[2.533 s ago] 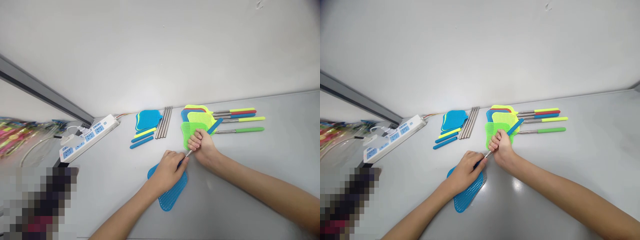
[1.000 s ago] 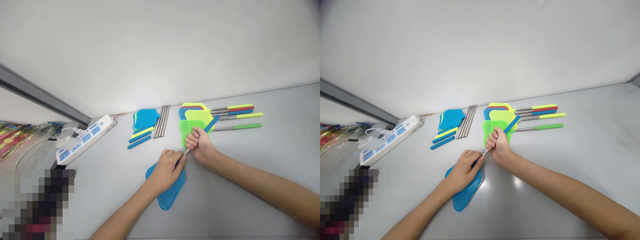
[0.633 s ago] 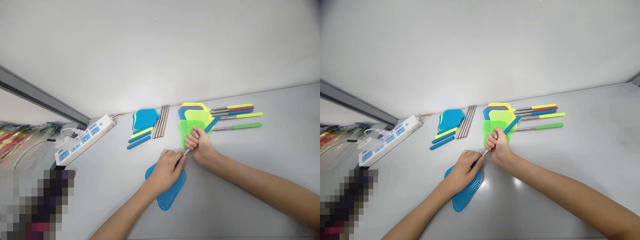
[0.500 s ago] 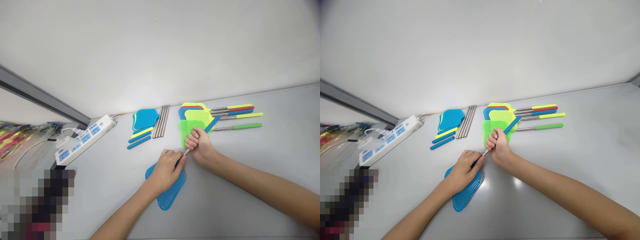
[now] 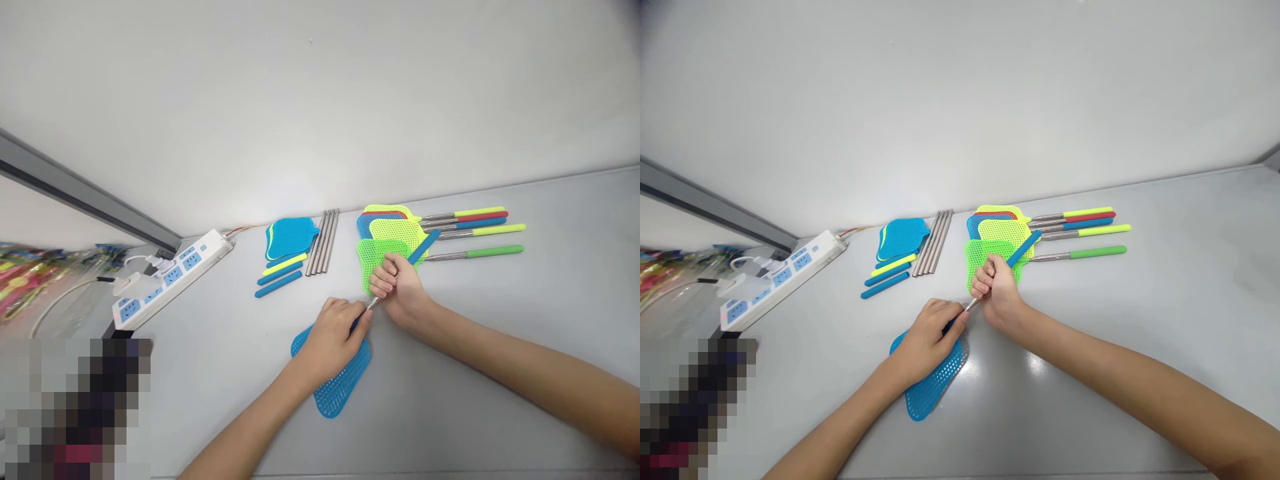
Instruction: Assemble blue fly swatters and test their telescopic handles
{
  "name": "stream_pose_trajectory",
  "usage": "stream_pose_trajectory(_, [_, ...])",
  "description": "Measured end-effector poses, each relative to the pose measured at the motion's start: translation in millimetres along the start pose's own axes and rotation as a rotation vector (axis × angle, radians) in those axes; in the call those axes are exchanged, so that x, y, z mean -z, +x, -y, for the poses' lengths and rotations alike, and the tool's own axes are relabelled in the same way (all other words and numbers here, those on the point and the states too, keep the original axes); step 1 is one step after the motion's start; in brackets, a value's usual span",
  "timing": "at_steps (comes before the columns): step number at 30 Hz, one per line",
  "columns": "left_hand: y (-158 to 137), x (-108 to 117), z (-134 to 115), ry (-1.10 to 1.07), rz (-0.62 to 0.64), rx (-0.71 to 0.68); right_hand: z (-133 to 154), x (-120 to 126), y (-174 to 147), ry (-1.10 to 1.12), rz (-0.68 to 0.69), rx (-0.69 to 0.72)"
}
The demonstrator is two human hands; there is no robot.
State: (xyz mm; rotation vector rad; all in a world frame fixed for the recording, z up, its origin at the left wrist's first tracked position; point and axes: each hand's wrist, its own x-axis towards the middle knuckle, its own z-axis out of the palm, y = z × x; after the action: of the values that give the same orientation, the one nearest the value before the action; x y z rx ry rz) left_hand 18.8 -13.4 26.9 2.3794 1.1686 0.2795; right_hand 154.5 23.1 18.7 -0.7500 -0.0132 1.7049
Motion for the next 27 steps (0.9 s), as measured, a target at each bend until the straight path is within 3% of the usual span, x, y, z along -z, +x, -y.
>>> stream_pose_trajectory(27, [0.6, 0.2, -0.1, -0.012, 0.007, 0.001, 0.7, 2.3, 0.7, -0.019, 0.031, -0.012])
